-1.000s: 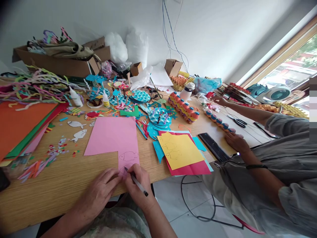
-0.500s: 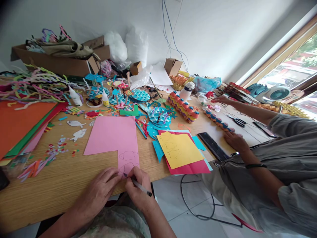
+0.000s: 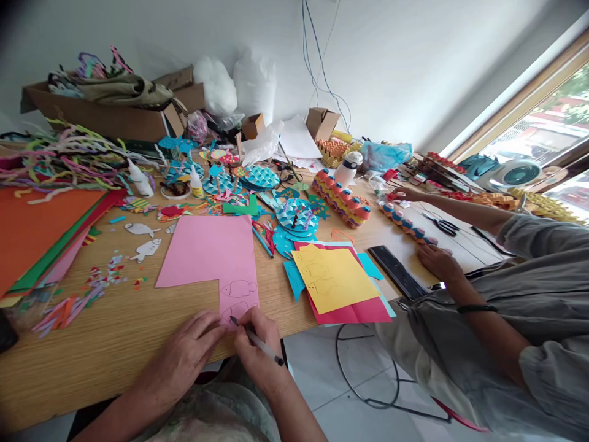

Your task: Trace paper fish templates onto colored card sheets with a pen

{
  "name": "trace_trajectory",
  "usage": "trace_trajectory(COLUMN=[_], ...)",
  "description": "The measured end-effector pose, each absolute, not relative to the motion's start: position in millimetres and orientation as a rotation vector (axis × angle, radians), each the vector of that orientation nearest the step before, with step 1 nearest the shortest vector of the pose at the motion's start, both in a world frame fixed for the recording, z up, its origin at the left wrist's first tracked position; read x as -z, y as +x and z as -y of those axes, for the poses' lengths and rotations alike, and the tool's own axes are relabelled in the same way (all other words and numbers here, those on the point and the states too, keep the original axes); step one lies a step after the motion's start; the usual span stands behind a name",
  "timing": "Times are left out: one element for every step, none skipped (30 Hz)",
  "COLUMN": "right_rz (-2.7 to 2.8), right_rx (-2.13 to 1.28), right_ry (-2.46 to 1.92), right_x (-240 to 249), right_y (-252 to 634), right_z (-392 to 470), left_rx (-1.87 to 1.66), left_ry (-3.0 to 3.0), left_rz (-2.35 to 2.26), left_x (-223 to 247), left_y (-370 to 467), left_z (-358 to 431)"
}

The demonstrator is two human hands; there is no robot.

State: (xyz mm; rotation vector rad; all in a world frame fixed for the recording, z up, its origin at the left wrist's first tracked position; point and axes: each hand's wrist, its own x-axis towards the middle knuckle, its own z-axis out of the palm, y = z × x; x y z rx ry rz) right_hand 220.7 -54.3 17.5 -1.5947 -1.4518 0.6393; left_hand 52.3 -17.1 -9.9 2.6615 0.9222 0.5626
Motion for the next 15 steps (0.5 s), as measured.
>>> trace_trajectory(right_rz=[1.472,1.491,1.506,1.517,1.528,1.537,1.545,1.552,1.555,1.556,1.556,1.556,1.556,1.555,1.554], right_rx=[-0.62,-0.599,-0.578,-0.561,-0.548,-0.54,-0.536,-0.534,-0.533,-0.532,-0.532,-0.532,-0.532,-0.532,-0.534], right_ry=[-1.592,-1.591,-1.592,-1.595,-1.597,-1.598,-1.596,-1.591,-1.587,-1.584,-1.582,-1.581,-1.582,-1.584,-1.585], right_x=[-16.3,-15.2,-14.2,-13.3,-12.7,-12.2,-11.8,-11.5,-11.2,-10.9,-10.6,-10.3,-10.0,-9.8,-9.8], right_y=[220.1,219.5,218.9,218.4,218.1,218.0,218.0,218.1,218.2,218.3,218.3,218.2,218.0,217.8,217.5], right_z=[54.3,54.3,54.4,54.5,54.7,54.9,55.1,55.2,55.3,55.4,55.4,55.3,55.3,55.2,55.1], left_rx=[-0.572,-0.581,-0.594,-0.604,-0.61,-0.611,-0.608,-0.602,-0.595,-0.591,-0.59,-0.594,-0.601,-0.604,-0.604], left_ry=[2.667,2.671,2.673,2.675,2.677,2.679,2.681,2.684,2.687,2.687,2.685,2.682,2.678,2.674,2.669], left_rz=[-0.922,-0.923,-0.926,-0.927,-0.926,-0.925,-0.928,-0.933,-0.938,-0.943,-0.946,-0.948,-0.946,-0.942,-0.937], left_x=[11.1,12.1,12.7,12.8,12.4,11.7,10.7,9.6,8.7,8.1,8.0,8.3,9.1,10.1,11.1], left_y=[52.2,52.0,51.9,51.7,51.5,51.3,51.2,51.1,51.1,51.1,51.0,51.0,50.9,50.8,50.7], left_z=[17.2,17.4,17.5,17.7,18.0,18.3,18.6,18.9,19.1,19.3,19.3,19.3,19.1,18.9,18.6])
